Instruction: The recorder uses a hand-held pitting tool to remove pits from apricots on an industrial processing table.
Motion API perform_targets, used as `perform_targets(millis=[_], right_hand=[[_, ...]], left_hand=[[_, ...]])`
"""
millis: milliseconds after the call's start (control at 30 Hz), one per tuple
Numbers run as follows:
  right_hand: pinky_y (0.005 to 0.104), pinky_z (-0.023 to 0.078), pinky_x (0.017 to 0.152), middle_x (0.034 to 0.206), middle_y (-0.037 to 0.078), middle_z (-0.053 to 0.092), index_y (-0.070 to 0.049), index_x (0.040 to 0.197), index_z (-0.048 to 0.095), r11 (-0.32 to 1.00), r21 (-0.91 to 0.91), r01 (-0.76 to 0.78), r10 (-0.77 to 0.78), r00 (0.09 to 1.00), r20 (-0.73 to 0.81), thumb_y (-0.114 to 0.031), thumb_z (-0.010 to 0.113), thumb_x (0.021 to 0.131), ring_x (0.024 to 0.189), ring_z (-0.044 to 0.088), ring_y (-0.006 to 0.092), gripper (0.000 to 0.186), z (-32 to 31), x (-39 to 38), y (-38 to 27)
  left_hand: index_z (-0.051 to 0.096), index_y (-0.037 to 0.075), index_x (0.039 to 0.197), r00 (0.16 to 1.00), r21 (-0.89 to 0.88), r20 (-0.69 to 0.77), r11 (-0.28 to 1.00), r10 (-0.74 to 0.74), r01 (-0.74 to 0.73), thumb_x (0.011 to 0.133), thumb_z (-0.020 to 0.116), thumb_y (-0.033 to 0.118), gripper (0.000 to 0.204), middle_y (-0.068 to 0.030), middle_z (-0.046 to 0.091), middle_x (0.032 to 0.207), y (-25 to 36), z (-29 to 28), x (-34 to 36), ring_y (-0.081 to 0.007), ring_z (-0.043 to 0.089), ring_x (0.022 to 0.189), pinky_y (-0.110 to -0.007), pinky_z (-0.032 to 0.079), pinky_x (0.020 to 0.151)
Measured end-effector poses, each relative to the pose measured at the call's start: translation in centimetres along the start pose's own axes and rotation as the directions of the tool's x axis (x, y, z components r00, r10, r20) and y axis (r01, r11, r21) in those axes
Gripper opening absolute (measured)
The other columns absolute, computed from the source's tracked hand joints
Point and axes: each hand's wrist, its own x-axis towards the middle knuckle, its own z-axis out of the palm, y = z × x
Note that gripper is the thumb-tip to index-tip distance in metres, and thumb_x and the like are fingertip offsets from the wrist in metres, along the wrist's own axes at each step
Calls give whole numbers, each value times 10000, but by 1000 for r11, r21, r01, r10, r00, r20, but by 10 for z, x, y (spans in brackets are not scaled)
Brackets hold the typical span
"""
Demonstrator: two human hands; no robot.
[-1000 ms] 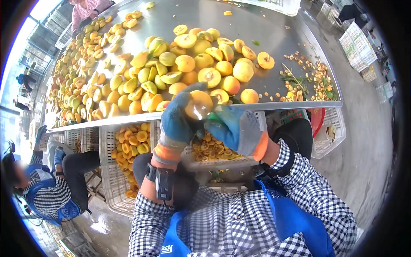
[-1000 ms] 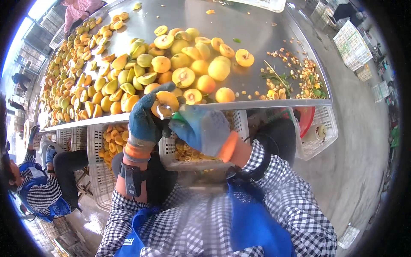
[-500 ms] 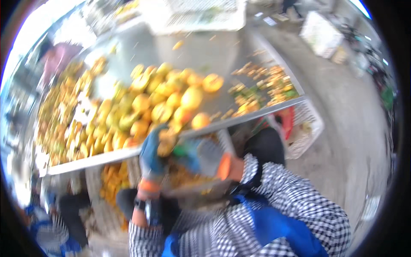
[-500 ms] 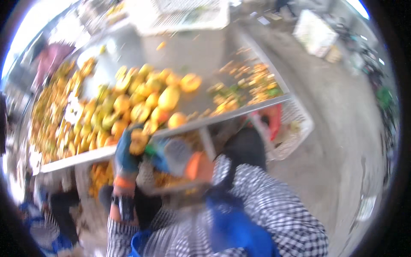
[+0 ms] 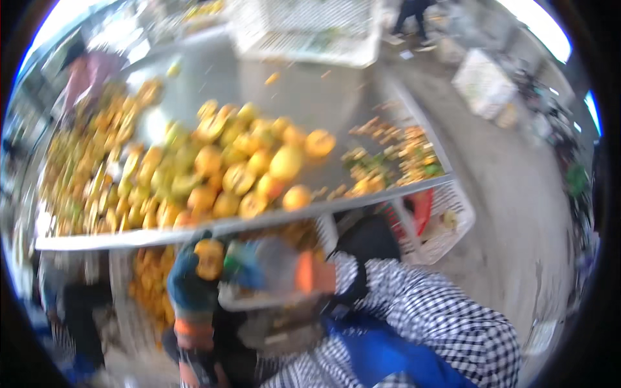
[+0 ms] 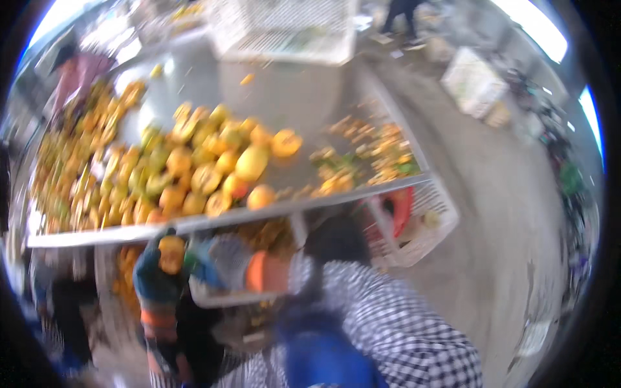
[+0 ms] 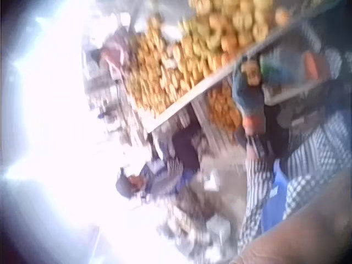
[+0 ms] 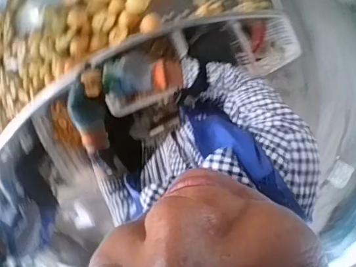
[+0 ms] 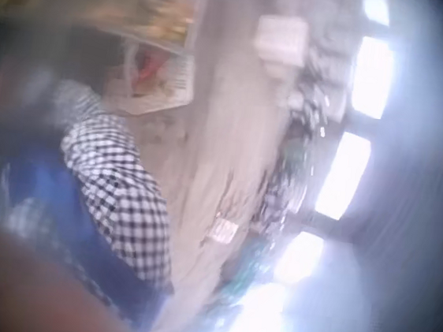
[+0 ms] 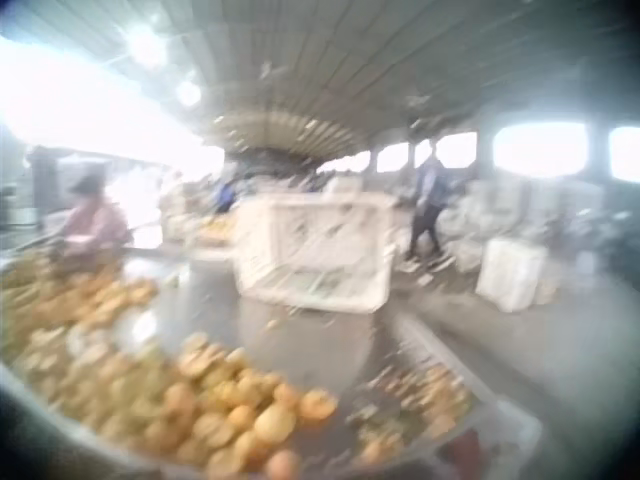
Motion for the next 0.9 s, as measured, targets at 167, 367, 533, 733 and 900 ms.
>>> perform_targets(millis=[167, 367, 533, 733, 900], right_hand=[[399, 436, 524, 688, 145, 560, -38, 810, 523, 968, 245, -53, 71, 995, -68, -283, 548, 781, 609, 558, 327, 248, 21, -6, -3], [392, 427, 491, 657, 128, 559, -68, 731, 503, 978, -4, -210, 204, 955, -216, -354, 519, 795, 573, 571, 272, 294, 32, -2, -5], [388, 429, 474, 602, 124, 545, -69, 718, 502, 978, -105, -181, 140, 939, -313, -359, 501, 806, 546, 565, 278, 303, 21, -6, 8], [404, 433, 485, 612, 146, 563, -52, 771, 534, 969, -111, -222, 184, 942, -280, -370, 489, 810, 563, 565, 315, 324, 20, -16, 3], [423, 436, 538, 681, 172, 576, -50, 844, 557, 977, 76, -198, 210, 958, -198, -389, 445, 835, 624, 561, 347, 357, 17, -28, -6]], left_hand=[[511, 20, 1054, 812, -914, 137, 243, -567, 324, 825, 472, 117, 251, -100, 582, 943, 18, 6, -2, -197, 574, 822, -267, 485, 654], [518, -43, 1040, 906, -786, 138, 511, -401, 347, 837, 457, 239, 353, -135, 575, 954, -1, 16, 11, -215, 562, 873, -300, 458, 783], [560, -13, 944, 996, -403, -13, 912, 83, -81, 769, 480, 80, 214, -92, 606, 864, 6, 20, 36, -210, 594, 791, -279, 461, 706], [555, 1, 872, 999, -267, 43, 964, 11, 1, 777, 511, 26, 108, -73, 615, 790, -11, 33, 31, -176, 585, 722, -259, 454, 654], [570, 48, 798, 986, -300, -16, 939, 168, -165, 693, 513, 69, 121, -77, 604, 735, 23, 26, 27, -200, 606, 696, -273, 458, 637]])
